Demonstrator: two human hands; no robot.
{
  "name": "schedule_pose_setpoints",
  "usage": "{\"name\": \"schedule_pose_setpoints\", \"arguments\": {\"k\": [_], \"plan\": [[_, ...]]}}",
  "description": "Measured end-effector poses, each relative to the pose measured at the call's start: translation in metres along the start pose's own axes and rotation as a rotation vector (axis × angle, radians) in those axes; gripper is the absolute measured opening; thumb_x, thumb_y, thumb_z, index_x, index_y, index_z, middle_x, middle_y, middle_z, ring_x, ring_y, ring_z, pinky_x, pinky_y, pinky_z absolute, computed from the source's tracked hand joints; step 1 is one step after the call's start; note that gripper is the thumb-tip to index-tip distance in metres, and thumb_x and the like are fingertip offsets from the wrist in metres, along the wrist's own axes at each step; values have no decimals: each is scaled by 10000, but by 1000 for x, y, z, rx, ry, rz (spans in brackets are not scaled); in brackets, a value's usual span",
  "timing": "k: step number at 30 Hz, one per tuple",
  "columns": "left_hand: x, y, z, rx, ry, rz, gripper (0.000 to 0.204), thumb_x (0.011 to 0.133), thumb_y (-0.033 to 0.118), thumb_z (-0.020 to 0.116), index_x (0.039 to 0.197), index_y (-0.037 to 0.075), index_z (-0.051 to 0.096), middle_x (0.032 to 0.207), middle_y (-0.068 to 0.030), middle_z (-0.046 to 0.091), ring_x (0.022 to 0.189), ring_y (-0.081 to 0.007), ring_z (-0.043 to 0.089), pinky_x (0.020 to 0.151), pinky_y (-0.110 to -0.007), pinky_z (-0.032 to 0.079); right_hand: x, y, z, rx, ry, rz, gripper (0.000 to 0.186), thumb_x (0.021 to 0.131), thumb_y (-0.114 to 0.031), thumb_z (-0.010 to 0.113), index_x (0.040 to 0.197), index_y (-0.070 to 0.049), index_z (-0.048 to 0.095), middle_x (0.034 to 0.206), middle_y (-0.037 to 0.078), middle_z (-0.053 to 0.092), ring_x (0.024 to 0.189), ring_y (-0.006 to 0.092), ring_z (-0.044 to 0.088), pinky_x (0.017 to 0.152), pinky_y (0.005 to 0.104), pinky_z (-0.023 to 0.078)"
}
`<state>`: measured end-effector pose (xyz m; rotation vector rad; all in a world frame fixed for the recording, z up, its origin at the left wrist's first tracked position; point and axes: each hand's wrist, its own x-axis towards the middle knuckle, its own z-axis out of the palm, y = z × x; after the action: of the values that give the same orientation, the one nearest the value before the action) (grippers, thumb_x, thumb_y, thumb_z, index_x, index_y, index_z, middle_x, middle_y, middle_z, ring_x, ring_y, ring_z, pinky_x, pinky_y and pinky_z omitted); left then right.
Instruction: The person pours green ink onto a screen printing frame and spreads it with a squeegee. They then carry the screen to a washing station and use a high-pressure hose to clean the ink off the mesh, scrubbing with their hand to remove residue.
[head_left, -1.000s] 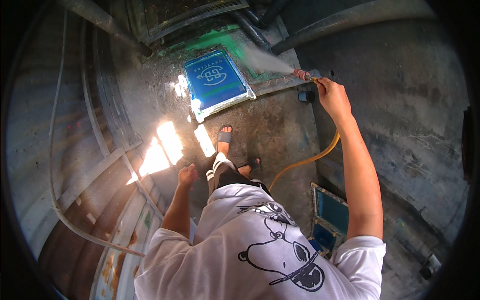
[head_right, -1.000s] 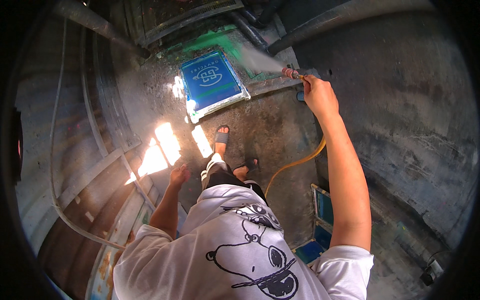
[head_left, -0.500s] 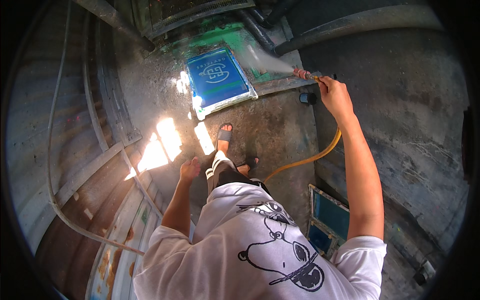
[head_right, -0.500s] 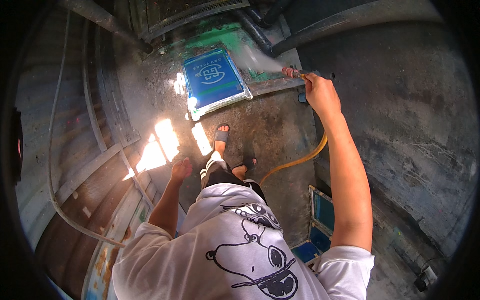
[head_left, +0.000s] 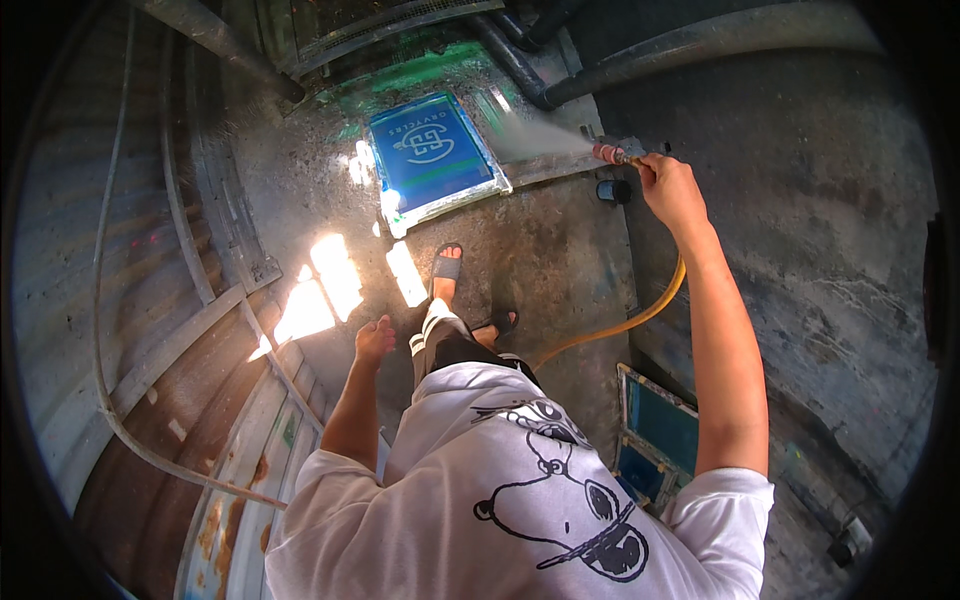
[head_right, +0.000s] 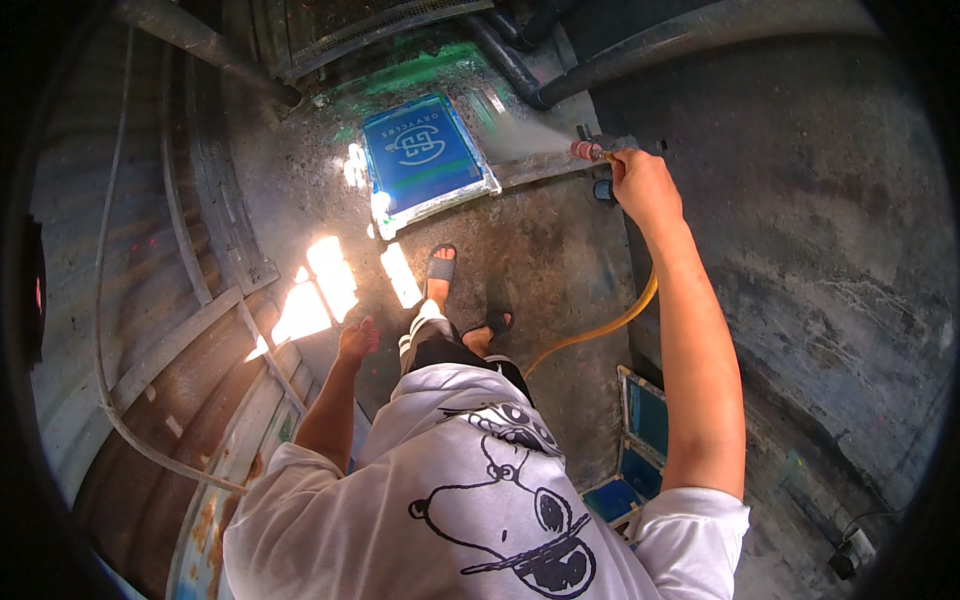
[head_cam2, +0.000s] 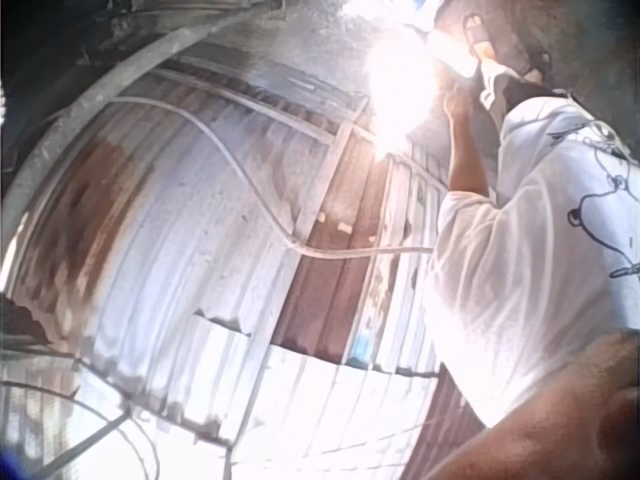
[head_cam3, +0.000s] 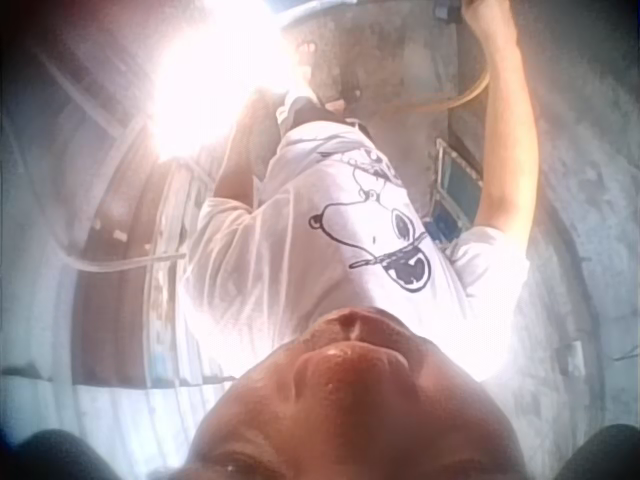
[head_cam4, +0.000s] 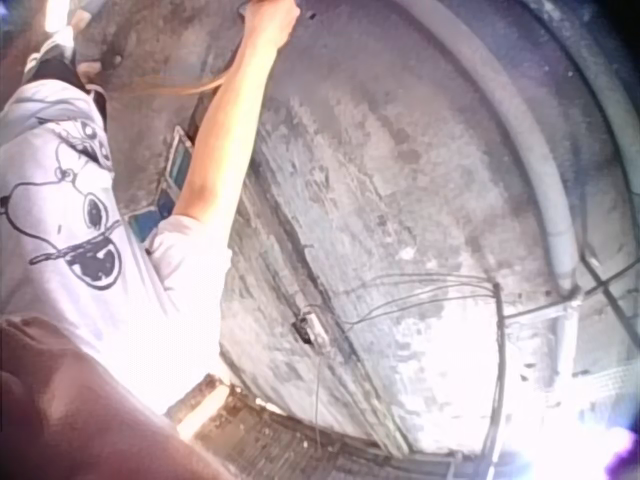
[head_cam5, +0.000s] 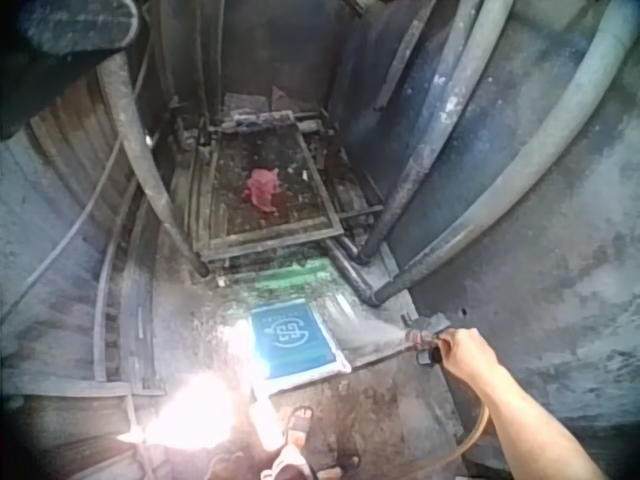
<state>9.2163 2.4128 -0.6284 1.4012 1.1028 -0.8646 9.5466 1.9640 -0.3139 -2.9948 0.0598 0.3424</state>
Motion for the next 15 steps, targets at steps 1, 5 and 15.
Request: {"name": "schedule_pose_setpoints", "arguments": {"k": [1,5,15], "plan": [[-2,2,1,5,6,-3,476,951,439,629,1096,-13,658,939,-115,709,743,-175,670,632,-315,561,0,1,0,8,16,3,191,895,-114,603,1041,-59,713,901,228,685,866,414,669,745,459,537],[-6,7,0,6,2,-9,463,952,435,628,1077,-10,655,950,-115,710,754,-174,671,635,-313,563,5,1,1,-2,-50,18,202,885,-106,596,1043,-60,714,923,234,683,883,416,668,753,469,535],[-11,13,0,-38,6,0,444,955,435,628,1030,-1,660,925,-96,706,741,-156,659,643,-290,560,16,-1,23,2,-36,49,207,877,-116,593,1035,-62,715,941,238,687,902,420,667,782,475,540]]}}
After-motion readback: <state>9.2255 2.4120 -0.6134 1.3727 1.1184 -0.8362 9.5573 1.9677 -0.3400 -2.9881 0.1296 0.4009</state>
